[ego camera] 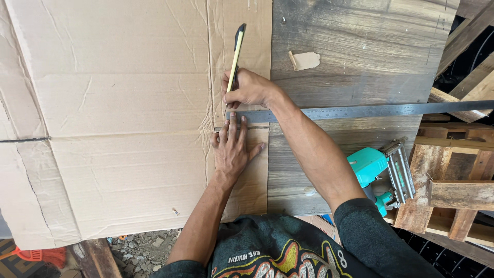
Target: The person uses a metal ruler and a utility knife to cut a large piece of cardboard on a wooden workbench. They align the ruler, score the cardboard multiple times, and then separate the cut sections.
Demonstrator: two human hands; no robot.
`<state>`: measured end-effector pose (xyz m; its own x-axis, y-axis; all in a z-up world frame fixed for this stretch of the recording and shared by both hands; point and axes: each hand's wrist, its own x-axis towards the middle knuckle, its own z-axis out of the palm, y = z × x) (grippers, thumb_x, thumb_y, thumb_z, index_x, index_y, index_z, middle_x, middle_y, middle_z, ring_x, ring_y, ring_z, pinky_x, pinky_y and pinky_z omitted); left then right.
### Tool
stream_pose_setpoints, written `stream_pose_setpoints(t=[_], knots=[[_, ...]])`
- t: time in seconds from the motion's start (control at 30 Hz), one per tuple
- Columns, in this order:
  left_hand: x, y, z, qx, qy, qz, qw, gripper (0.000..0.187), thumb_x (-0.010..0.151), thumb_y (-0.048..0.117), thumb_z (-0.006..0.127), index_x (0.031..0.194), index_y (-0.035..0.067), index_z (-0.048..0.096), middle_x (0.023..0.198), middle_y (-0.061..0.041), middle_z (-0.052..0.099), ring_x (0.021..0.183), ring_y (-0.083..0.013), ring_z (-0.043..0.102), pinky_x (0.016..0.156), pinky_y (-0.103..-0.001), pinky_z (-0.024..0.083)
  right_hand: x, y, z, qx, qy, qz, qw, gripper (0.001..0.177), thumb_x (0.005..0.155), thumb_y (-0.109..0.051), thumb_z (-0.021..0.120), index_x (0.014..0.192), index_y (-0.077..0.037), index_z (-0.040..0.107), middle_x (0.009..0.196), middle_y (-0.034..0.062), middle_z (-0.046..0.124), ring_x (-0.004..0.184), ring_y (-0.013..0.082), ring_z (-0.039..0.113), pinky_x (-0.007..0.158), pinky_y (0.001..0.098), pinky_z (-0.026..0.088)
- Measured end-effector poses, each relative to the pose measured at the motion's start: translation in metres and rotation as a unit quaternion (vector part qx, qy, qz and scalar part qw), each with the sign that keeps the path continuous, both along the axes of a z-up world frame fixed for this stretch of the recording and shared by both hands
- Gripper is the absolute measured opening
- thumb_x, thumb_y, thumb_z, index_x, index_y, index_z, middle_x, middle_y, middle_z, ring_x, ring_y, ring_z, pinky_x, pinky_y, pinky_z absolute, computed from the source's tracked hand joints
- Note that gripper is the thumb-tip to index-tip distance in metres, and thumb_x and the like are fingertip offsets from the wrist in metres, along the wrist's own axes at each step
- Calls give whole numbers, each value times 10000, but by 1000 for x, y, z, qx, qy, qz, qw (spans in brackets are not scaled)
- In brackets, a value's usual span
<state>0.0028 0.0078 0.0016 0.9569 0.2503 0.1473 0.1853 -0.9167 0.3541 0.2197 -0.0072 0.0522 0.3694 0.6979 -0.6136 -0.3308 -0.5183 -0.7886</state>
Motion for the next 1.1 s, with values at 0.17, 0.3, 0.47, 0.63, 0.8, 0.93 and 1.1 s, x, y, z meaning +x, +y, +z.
stream_pose_setpoints(t=[0.17,0.3,0.47,0.63,0.8,0.93,1.1], knots=[[1,1,1,-1,-1,0,1000,848,868,812,502,1461,208,549,1510,-128,491,1257,-249,525,927,-436,311,-2,19,29,-48,-68,51,995,102,686,-8,686,741,-61,619,671,91,669,595,164,709,536,233,615],[1,1,1,-1,-2,0,1000,854,863,824,498,1455,210,555,1512,-128,484,1251,-249,520,926,-435,314,10,26,18,-59,-135,97,984,112,639,-18,682,691,-77,602,593,95,664,536,181,702,485,256,603],[2,1,-2,-2,-6,3,1000,852,857,824,496,1448,213,558,1490,-123,503,1238,-246,533,929,-437,315,6,23,12,-60,-113,83,988,134,633,-31,699,708,-73,596,616,112,670,575,180,709,531,261,616],[2,1,-3,-2,-14,4,1000,848,857,826,499,1438,213,564,1478,-122,511,1225,-248,542,910,-430,326,9,26,12,-64,-132,105,984,110,639,-43,713,695,-74,624,617,102,685,576,177,706,535,261,608],[2,0,-3,-11,-11,6,1000,852,852,825,504,1442,213,558,1478,-125,515,1230,-252,552,904,-436,330,10,23,7,-67,-141,123,980,147,624,-64,723,731,-83,623,608,90,683,563,180,694,531,279,587],[2,1,-1,-10,-7,4,1000,847,855,816,513,1444,209,559,1469,-129,518,1222,-254,553,895,-431,337,10,23,6,-74,-165,128,975,162,604,-92,738,731,-105,639,616,71,690,575,183,695,555,293,570],[2,2,0,9,-5,2,1000,849,849,826,508,1434,213,566,1459,-127,526,1216,-246,549,904,-430,319,8,20,-8,-68,-188,125,972,178,595,-113,763,738,-105,657,640,99,693,604,218,687,570,322,558]])
